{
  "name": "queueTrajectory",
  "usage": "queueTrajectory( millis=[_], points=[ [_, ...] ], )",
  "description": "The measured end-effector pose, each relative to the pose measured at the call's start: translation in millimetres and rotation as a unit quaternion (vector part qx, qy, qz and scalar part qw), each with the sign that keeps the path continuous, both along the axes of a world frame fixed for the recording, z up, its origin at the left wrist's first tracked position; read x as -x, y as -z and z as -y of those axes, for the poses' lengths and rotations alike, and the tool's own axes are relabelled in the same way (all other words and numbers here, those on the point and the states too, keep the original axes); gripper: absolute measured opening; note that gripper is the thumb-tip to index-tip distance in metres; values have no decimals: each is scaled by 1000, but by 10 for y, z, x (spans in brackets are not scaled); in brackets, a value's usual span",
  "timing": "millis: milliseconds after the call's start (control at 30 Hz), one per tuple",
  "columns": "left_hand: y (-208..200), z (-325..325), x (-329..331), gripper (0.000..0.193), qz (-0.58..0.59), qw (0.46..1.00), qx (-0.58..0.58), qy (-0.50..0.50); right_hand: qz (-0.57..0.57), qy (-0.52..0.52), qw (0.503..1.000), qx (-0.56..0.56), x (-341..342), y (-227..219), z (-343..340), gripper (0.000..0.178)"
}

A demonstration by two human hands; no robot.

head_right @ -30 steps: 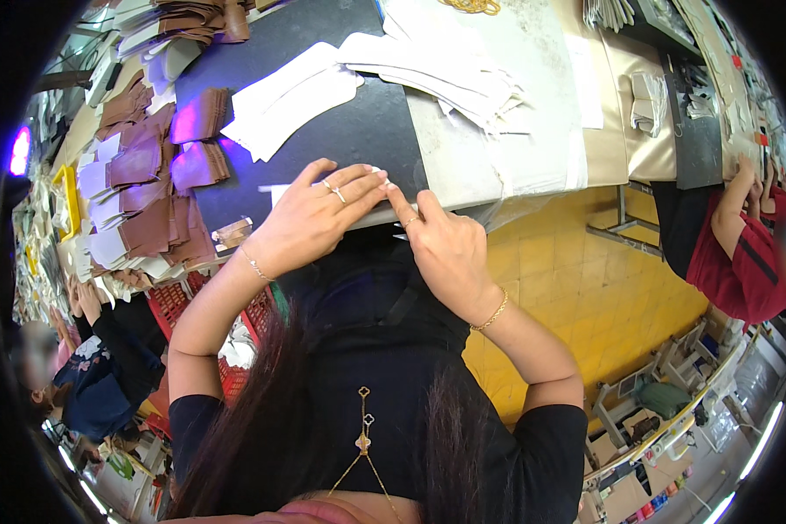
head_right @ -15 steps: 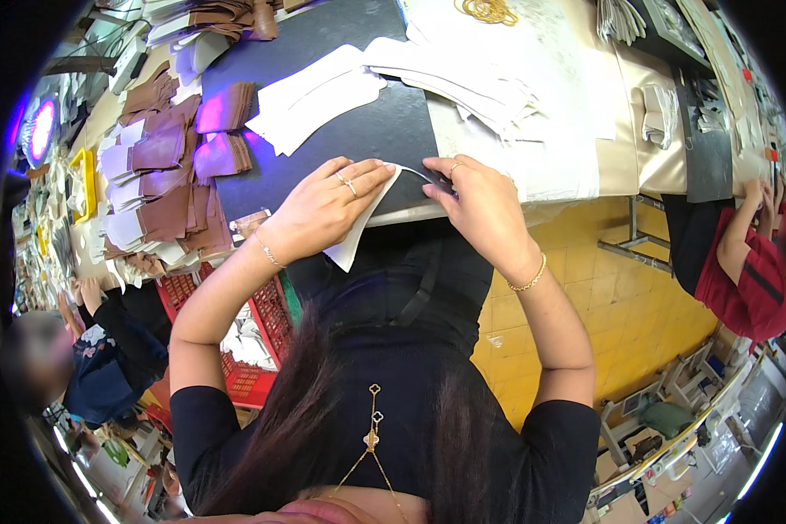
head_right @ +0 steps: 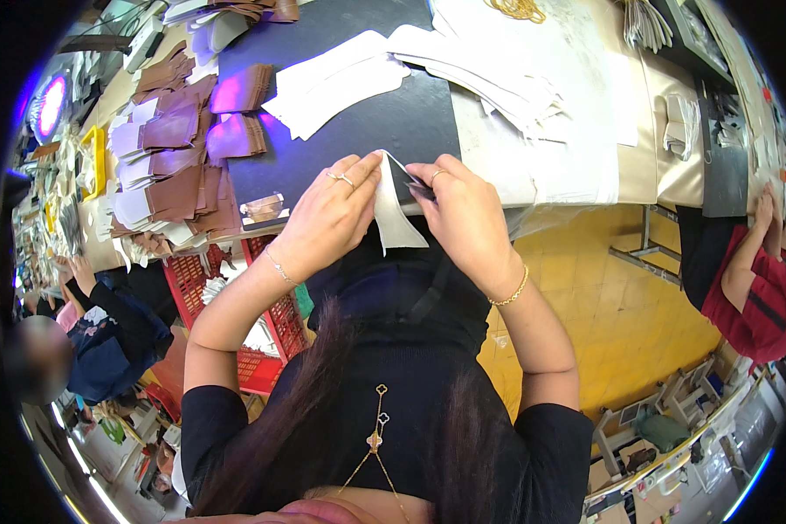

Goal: The person cuts white fabric pieces on a table using a small blade, repeatedly picking up pieces, aligning them, and trimming edges. The person places cut pieces aside and continues the process with additional fabric pieces.

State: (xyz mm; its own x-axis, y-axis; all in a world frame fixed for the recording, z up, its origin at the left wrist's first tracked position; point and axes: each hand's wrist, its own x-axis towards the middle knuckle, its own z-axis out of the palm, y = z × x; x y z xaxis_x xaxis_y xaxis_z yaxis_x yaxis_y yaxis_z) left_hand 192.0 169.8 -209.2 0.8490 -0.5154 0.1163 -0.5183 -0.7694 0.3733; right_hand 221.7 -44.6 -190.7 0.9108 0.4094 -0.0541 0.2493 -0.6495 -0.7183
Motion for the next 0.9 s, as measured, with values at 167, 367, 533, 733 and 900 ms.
queueTrajectory(
  millis=[167, 367, 533, 733, 900],
  points=[
    [-60, -26, -69, 38, -34, 999, 13, 14, 18, -1, 1000, 24, 308, 46, -87, 38],
    [-56, -79, -110, 38, -43, 998, 24, 32, -25, 43, 997, -60, 411, 101, -203, 40],
    [-19, -92, -88, 39, -31, 999, 15, 31, -247, 115, 951, -147, 325, -50, -107, 38],
    [7, -125, -97, 39, -19, 999, 28, 34, -143, 74, 983, -93, 445, 19, -165, 45],
    [8, -153, -172, 41, 1, 998, 38, 56, -18, 45, 999, -16, 550, 141, -264, 55]
  ],
)
